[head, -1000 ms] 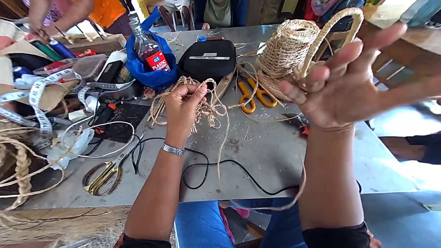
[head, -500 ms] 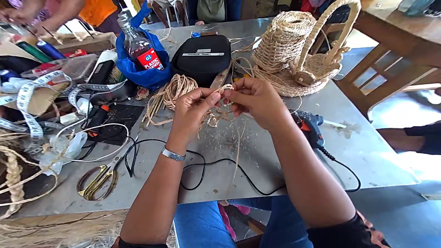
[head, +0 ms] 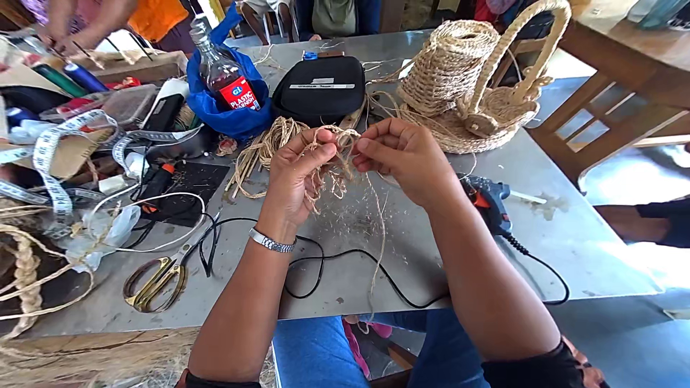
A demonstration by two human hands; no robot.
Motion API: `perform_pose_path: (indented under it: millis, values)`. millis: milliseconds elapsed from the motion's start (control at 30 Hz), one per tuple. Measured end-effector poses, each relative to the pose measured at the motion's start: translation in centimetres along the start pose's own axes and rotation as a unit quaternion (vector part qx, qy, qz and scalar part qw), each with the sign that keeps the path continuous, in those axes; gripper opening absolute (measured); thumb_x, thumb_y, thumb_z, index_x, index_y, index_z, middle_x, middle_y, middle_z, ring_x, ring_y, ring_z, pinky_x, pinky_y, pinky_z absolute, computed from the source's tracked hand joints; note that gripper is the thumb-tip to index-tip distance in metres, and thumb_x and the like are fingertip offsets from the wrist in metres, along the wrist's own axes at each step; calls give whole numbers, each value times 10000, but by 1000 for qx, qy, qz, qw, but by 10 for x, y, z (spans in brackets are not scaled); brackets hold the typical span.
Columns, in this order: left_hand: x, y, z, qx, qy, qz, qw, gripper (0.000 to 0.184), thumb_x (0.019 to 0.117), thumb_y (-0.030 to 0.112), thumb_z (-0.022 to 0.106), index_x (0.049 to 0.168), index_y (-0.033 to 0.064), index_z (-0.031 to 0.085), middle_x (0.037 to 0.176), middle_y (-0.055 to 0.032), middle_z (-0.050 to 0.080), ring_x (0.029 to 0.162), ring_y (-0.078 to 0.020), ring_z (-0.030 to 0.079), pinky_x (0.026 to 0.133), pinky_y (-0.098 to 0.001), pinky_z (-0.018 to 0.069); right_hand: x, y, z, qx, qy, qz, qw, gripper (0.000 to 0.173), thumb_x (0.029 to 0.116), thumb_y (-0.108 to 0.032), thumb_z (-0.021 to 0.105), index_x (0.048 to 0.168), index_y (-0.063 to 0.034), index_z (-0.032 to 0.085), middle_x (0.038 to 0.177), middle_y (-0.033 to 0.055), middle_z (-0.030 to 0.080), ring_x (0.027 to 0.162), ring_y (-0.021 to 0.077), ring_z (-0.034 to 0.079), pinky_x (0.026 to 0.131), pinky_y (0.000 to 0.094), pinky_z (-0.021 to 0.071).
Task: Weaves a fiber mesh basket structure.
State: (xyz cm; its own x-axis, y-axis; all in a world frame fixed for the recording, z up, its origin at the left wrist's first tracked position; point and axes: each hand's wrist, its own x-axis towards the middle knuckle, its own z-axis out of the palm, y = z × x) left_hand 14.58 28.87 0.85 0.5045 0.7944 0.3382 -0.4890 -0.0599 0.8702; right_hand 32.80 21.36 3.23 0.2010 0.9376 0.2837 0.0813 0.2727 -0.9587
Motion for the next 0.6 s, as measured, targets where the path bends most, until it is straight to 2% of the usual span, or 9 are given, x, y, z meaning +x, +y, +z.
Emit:
perform_pose_path:
  millis: [133,267,400,500,600]
  values:
    - [1,-1,0,-39,8,3,999,191,1009,36,559,1093,118,710,1063,-9,706,899,-81,690,786,-238,593,0,2,-3,-14,-4,-48,999,123,970,-29,669,1085,14,675,927,77,730,786,142,731,761,291,641]
    - [2,-1,1,-92,-27,10,995,282,1039,66,517,1251,138,689,1186,16,698,1002,-67,681,848,-236,583,1,3,-3,-40,-10,-81,996,154,992,-57,640,1124,-4,699,921,42,715,779,99,700,736,254,617]
    - [4,-2,2,-106,-40,17,993,357,1048,56,491,1373,122,622,1197,9,677,957,-72,673,809,-226,580,1,4,-5,-79,-4,-102,992,238,1029,-101,553,1181,-59,731,899,-11,681,729,40,604,664,198,522]
    - [4,-3,0,-96,-40,25,994,357,1049,48,491,1378,109,618,1206,9,673,965,-67,676,808,-222,584,2,5,-7,-94,-4,-120,988,311,1027,-81,475,1177,-76,747,851,-42,649,689,17,541,628,182,460]
    - [4,-4,0,-78,-35,31,996,354,1048,57,503,1373,118,630,1239,13,668,987,-59,671,818,-218,579,1,4,-7,-120,-5,-114,986,336,1021,-79,456,1176,-95,755,839,-53,648,639,-5,500,572,166,416]
